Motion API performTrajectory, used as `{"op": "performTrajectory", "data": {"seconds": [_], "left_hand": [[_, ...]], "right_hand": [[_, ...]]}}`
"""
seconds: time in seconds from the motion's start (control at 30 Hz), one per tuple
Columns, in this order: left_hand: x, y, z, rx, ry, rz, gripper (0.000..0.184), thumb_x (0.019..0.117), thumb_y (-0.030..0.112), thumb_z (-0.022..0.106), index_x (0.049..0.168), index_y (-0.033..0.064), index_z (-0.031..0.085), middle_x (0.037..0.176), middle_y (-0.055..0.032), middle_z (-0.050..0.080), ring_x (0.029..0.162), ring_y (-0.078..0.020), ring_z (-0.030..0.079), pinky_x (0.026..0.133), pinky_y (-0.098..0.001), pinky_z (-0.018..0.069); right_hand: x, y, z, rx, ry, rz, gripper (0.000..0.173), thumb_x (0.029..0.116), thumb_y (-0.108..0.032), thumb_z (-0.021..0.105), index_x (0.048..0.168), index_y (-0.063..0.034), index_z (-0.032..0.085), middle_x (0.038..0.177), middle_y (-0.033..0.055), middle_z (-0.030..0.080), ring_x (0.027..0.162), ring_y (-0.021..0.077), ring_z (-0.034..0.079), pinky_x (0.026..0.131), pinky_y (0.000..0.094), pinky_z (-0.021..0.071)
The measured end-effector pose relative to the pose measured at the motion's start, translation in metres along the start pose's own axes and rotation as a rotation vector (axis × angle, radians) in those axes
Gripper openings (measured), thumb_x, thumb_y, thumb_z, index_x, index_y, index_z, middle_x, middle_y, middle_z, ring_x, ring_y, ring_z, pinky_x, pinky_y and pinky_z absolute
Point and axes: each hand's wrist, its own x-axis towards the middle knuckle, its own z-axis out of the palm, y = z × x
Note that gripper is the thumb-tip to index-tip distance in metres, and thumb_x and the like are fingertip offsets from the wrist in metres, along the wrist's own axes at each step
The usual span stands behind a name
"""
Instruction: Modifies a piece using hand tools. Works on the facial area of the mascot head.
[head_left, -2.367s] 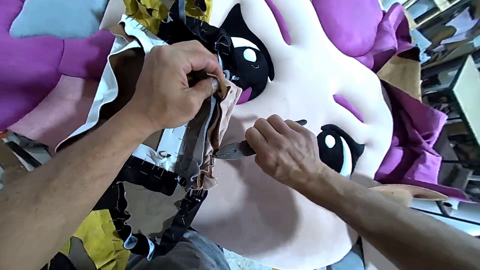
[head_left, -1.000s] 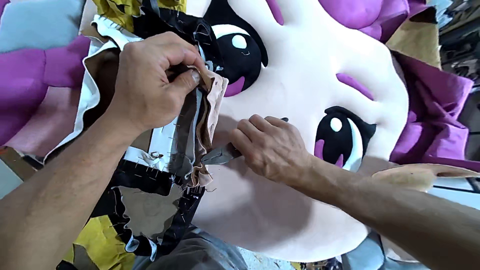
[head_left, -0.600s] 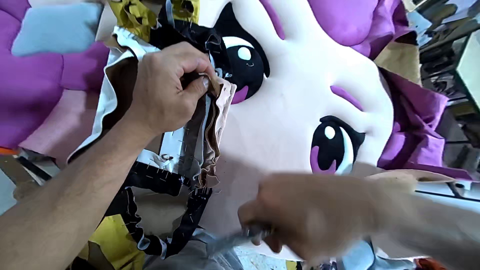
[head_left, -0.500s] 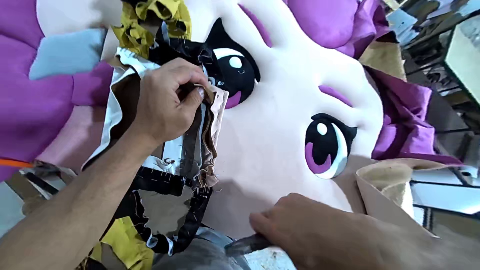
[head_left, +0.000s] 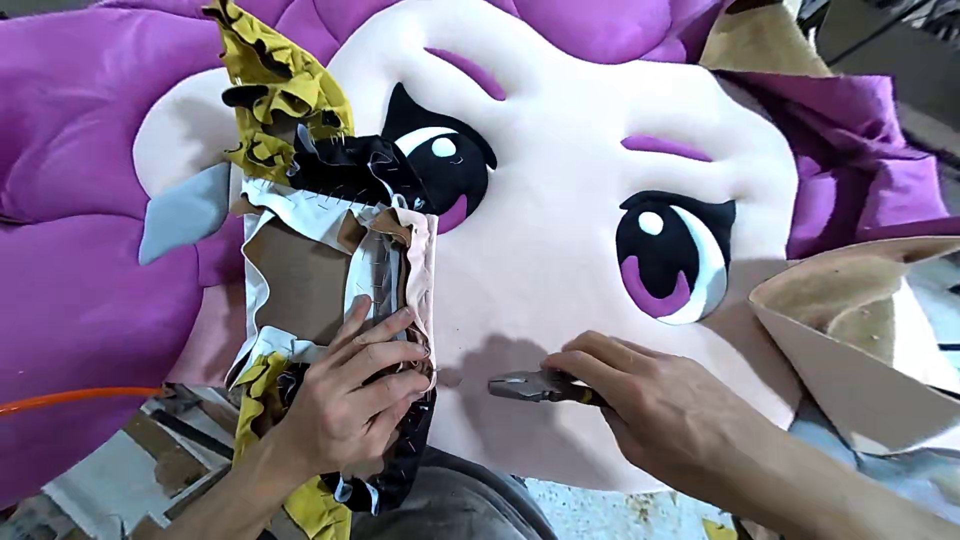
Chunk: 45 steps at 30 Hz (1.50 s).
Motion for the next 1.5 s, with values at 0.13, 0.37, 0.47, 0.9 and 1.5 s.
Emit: {"op": "performTrajectory", "data": {"seconds": [0.13, 0.37, 0.47, 0.9, 1.5], "left_hand": [[0.001, -0.002, -0.001, -0.042, 0.026, -0.045, 0.019, 0.0982, 0.023, 0.060, 0.091, 0.0138, 0.075, 0.121, -0.0020, 0.071, 0.136, -0.0221, 0.055, 0.123, -0.0580, 0.0348], [0.002, -0.001, 0.000, -0.073, 0.034, -0.050, 0.019, 0.0939, 0.018, 0.060, 0.085, 0.0113, 0.075, 0.119, -0.0057, 0.071, 0.136, -0.0241, 0.055, 0.123, -0.0561, 0.0348], [0.004, -0.001, 0.000, -0.085, 0.039, -0.064, 0.018, 0.0921, 0.018, 0.061, 0.085, 0.0115, 0.076, 0.119, -0.0066, 0.071, 0.135, -0.0241, 0.056, 0.123, -0.0555, 0.0354], [0.005, -0.005, 0.000, -0.154, 0.077, -0.092, 0.017, 0.0901, 0.017, 0.059, 0.081, 0.0105, 0.073, 0.115, -0.0042, 0.071, 0.133, -0.0227, 0.057, 0.122, -0.0529, 0.0384], [0.005, 0.001, 0.005, 0.015, 0.051, -0.077, 0.041, 0.0964, 0.043, 0.052, 0.072, 0.0118, 0.061, 0.117, -0.0075, 0.069, 0.133, -0.0228, 0.056, 0.120, -0.0498, 0.0402]], "right_hand": [[0.031, -0.010, 0.015, -0.113, 0.198, -0.104, 0.033, 0.0875, -0.006, 0.063, 0.119, -0.0136, 0.066, 0.115, 0.0074, 0.067, 0.106, 0.0296, 0.067, 0.069, 0.0400, 0.0596], [0.051, -0.002, 0.056, -0.220, 0.402, -0.183, 0.039, 0.0912, -0.005, 0.057, 0.128, -0.0138, 0.065, 0.121, 0.0146, 0.065, 0.119, 0.0351, 0.061, 0.090, 0.0456, 0.0552], [0.055, -0.002, 0.066, -0.233, 0.437, -0.162, 0.039, 0.0916, -0.008, 0.058, 0.130, -0.0136, 0.062, 0.126, 0.0161, 0.063, 0.123, 0.0365, 0.059, 0.094, 0.0474, 0.0526], [0.133, 0.004, -0.011, 0.413, -0.847, 0.011, 0.011, 0.0925, -0.006, 0.062, 0.092, -0.0107, 0.072, 0.077, -0.0001, 0.070, 0.064, 0.0122, 0.065, 0.059, 0.0355, 0.0540], [0.047, -0.039, -0.029, 0.178, 0.017, -0.124, 0.011, 0.0892, -0.009, 0.062, 0.094, -0.0119, 0.071, 0.082, 0.0039, 0.070, 0.068, 0.0201, 0.070, 0.050, 0.0402, 0.0556]]}}
